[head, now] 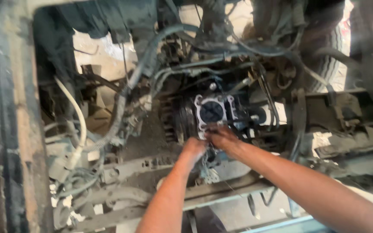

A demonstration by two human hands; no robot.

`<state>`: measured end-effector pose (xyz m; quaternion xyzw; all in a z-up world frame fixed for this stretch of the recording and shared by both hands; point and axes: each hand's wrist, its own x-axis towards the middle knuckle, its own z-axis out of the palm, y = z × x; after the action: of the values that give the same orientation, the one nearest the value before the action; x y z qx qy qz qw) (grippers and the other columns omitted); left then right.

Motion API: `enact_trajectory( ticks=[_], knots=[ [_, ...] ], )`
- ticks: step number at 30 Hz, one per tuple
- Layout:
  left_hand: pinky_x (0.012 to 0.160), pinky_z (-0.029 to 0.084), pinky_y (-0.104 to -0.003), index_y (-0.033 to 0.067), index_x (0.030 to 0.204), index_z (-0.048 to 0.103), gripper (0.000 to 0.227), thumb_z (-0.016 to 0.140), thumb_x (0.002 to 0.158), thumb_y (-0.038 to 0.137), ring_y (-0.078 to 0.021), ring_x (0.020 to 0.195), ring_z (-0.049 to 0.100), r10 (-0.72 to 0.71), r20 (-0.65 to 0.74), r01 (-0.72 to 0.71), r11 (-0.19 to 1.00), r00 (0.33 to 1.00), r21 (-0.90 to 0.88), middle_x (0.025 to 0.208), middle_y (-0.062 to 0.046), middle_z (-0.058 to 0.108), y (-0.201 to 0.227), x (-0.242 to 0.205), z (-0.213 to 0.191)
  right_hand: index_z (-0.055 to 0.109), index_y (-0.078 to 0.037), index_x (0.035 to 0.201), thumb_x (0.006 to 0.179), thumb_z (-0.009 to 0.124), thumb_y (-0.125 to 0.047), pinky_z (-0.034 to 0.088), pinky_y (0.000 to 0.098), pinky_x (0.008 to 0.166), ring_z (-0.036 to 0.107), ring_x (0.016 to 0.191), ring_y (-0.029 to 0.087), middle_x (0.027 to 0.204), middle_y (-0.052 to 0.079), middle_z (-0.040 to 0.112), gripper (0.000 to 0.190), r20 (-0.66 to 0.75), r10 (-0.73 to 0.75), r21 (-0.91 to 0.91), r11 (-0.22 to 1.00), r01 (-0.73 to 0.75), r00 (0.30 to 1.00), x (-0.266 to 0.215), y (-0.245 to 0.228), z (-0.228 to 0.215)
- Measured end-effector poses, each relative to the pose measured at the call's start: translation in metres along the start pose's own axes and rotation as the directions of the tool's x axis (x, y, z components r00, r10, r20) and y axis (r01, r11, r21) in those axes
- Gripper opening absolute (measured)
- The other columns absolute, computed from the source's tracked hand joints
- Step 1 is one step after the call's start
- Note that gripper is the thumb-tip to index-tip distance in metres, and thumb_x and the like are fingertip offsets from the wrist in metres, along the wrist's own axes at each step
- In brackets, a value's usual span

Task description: The person works underneath a vehicle, using a wrench to tighten bolts on a gasketed engine component. They repeatedly wipe the area with a cloth to clean grease and oil while adjusting the fasteners.

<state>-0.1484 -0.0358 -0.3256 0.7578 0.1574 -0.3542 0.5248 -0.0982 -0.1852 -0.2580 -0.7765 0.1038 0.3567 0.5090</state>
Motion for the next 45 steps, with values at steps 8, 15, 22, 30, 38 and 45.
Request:
enact_trajectory(
  ticks=[8,15,22,30,38,45],
  knots=[
    [0.084,0.054,-0.054,-0.0048,0.091,0.070,0.036,0.063,0.087,0.030,-0.0476,0.100,0.070,0.032,-0.376,-0.066,0.995,0.926,-0.076,0.094,-0.032,0.070,0.012,-0.021,0.014,0.071,-0.016,0.126,0.093,0.070,-0.018,0.044,0.0298,0.057,0.057,0.072,0.011,0.088,0.003,0.070,0.033,0.128,0.085,0.045,0.995,-0.092,0.988,0.006,0.003,-0.009],
    [0.088,0.052,-0.053,-0.0009,0.103,0.073,0.049,0.062,0.091,0.045,-0.0472,0.108,0.066,-0.139,-0.321,0.062,0.970,0.937,-0.236,0.103,-0.031,0.070,0.030,-0.026,0.010,0.071,-0.017,0.124,0.094,0.067,-0.018,0.049,0.0290,0.057,0.056,0.068,0.007,0.080,-0.001,0.072,0.031,0.135,0.000,-0.377,0.925,0.052,0.991,0.007,-0.025,-0.017],
    [0.081,0.053,-0.052,-0.0030,0.097,0.075,0.050,0.060,0.094,0.045,-0.0471,0.099,0.071,-0.054,-0.222,0.000,0.972,0.973,-0.236,0.093,-0.032,0.072,0.030,-0.023,-0.006,0.075,-0.009,0.108,0.096,0.066,-0.019,0.050,0.0328,0.056,0.063,0.062,0.013,0.072,0.003,0.069,0.019,0.207,-0.178,-0.447,0.858,0.255,0.962,-0.002,-0.037,-0.023],
    [0.080,0.052,-0.050,-0.0060,0.093,0.073,0.050,0.065,0.094,0.043,-0.0436,0.097,0.071,-0.072,-0.304,0.043,0.994,0.950,-0.101,0.093,-0.031,0.071,0.037,-0.018,-0.006,0.076,-0.007,0.113,0.104,0.061,-0.024,0.042,0.0292,0.045,0.052,0.053,0.010,0.066,-0.001,0.060,0.024,0.282,0.217,0.165,0.949,-0.270,0.935,0.003,-0.035,-0.027],
    [0.086,0.055,-0.051,-0.0047,0.096,0.073,0.045,0.067,0.090,0.040,-0.0440,0.104,0.071,-0.183,-0.254,0.150,0.978,0.950,-0.144,0.102,-0.031,0.072,0.033,-0.007,-0.008,0.068,-0.014,0.121,0.105,0.051,-0.027,0.043,0.0349,0.052,0.052,0.061,0.021,0.077,0.010,0.060,0.027,0.130,0.300,-0.315,0.916,-0.248,0.945,0.003,-0.041,-0.007],
    [0.092,0.054,-0.049,-0.0025,0.100,0.074,0.044,0.065,0.094,0.040,-0.0438,0.112,0.067,-0.154,-0.281,0.137,0.987,0.947,-0.080,0.109,-0.029,0.070,0.028,-0.005,-0.001,0.072,-0.005,0.115,0.103,0.054,-0.020,0.054,0.0308,0.085,0.067,0.096,0.018,0.107,0.009,0.075,0.026,0.275,-0.162,-0.429,0.861,0.272,0.948,0.038,0.012,-0.014]
  ],
)
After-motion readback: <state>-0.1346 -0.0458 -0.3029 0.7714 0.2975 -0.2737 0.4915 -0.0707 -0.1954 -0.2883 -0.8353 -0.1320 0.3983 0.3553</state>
